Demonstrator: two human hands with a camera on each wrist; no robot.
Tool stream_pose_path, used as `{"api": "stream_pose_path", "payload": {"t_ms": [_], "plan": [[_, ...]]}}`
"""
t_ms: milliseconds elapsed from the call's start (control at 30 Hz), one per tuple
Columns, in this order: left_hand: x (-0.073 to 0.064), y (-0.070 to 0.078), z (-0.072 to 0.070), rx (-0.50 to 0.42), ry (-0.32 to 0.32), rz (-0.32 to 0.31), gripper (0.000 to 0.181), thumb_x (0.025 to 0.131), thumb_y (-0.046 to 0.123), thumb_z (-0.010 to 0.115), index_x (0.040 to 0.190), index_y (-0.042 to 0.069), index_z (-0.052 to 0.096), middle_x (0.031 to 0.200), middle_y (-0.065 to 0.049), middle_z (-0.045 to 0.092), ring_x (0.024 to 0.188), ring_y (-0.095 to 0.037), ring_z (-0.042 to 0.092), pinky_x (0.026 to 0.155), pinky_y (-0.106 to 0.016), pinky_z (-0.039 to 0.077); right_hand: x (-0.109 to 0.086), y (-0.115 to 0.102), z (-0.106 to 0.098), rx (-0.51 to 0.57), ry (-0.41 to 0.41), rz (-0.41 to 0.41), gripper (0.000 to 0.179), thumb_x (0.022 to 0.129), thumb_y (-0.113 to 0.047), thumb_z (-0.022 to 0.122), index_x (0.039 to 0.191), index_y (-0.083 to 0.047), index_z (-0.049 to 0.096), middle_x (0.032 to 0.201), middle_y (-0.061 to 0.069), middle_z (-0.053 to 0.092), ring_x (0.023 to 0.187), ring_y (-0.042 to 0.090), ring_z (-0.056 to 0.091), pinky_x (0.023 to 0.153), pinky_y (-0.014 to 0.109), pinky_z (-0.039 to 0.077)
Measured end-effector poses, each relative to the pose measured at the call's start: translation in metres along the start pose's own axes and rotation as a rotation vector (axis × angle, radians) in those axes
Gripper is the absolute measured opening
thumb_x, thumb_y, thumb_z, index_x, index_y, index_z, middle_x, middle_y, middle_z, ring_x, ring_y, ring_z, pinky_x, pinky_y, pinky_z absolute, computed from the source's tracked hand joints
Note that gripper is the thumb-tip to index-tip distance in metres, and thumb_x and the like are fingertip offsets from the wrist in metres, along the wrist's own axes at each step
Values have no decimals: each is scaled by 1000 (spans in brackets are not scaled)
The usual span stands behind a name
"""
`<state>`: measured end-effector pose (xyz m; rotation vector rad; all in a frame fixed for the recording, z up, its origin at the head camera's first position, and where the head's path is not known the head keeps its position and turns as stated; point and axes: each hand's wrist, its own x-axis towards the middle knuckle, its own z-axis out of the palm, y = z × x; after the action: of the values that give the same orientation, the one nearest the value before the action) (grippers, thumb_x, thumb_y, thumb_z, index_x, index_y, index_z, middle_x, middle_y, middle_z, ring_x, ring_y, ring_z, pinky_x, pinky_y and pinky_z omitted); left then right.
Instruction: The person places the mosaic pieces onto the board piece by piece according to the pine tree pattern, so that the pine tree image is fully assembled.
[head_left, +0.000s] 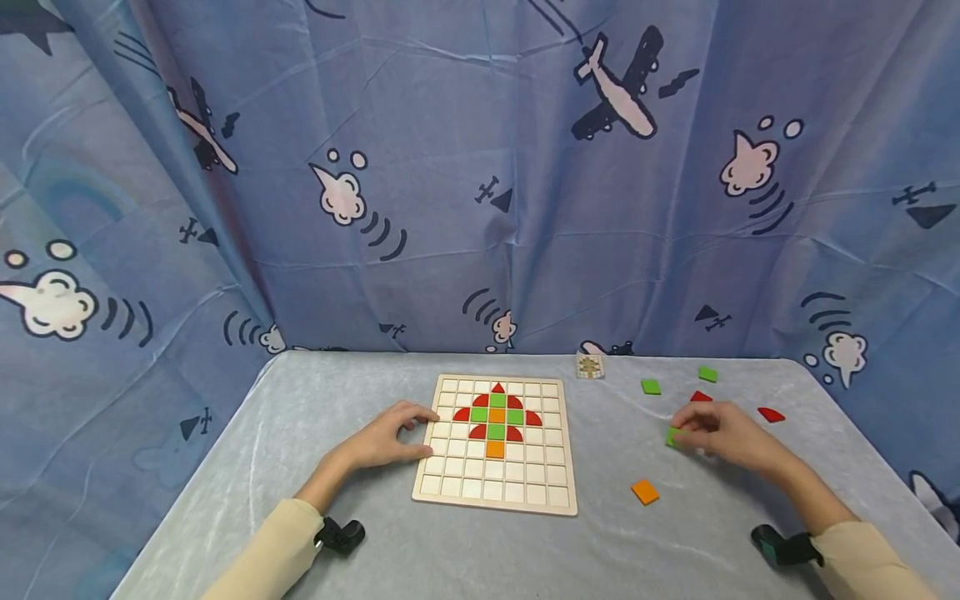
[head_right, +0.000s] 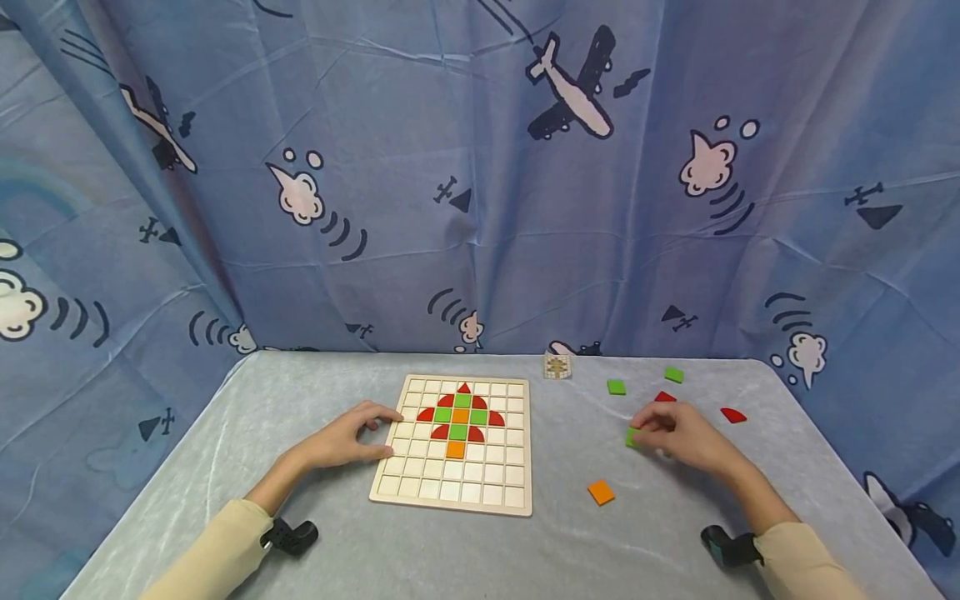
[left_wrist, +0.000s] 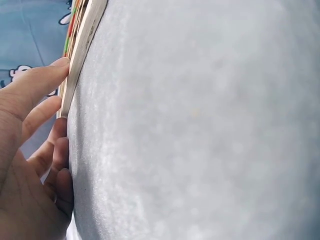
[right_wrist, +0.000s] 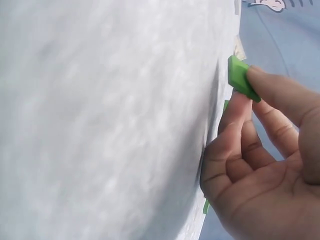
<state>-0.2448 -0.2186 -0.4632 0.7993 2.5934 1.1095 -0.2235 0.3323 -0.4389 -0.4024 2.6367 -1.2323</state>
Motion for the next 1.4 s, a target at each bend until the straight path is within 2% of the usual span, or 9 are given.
{"api": "stream_pose_path", "payload": {"t_ms": [367,767,1033,1200,1400], "plan": [[0,1,0,0,4,-2,51,91,27,80,136,10,62,133,-11,52,113,-29,52,97,-51,42,10,-10,7,87,21,-24,29,97,-20,73,117,0,67,100,11,67,80,26,61,64,33,51],[0,2,0,1,5,4,51,91,25,80,135,8,62,132,-11,53,112,-29,52,97,-51,42,16,-23,20,133,-32,-102,27,96,-13,73,117,2,68,101,13,70,84,29,64,66,35,52],[-1,1,0,2,1,-2,51,91,26,80,136,8,62,132,-11,53,112,-29,51,97,-51,42,28,-40,36,155,-13,-84,24,94,-16,76,112,-2,70,103,12,67,93,27,63,74,35,55],[-1,0,0,10,7,0,51,91,26,80,136,9,62,132,-11,53,111,-29,51,96,-51,42,40,-52,48,144,-15,-130,20,93,-16,77,108,-5,72,105,10,67,95,29,63,76,35,56],[0,-2,1,12,11,11,51,91,27,80,135,9,63,134,-11,53,111,-29,52,96,-51,42,53,-65,64,167,-42,-180,18,92,-13,77,106,-3,72,100,11,68,91,29,65,74,36,56]]}}
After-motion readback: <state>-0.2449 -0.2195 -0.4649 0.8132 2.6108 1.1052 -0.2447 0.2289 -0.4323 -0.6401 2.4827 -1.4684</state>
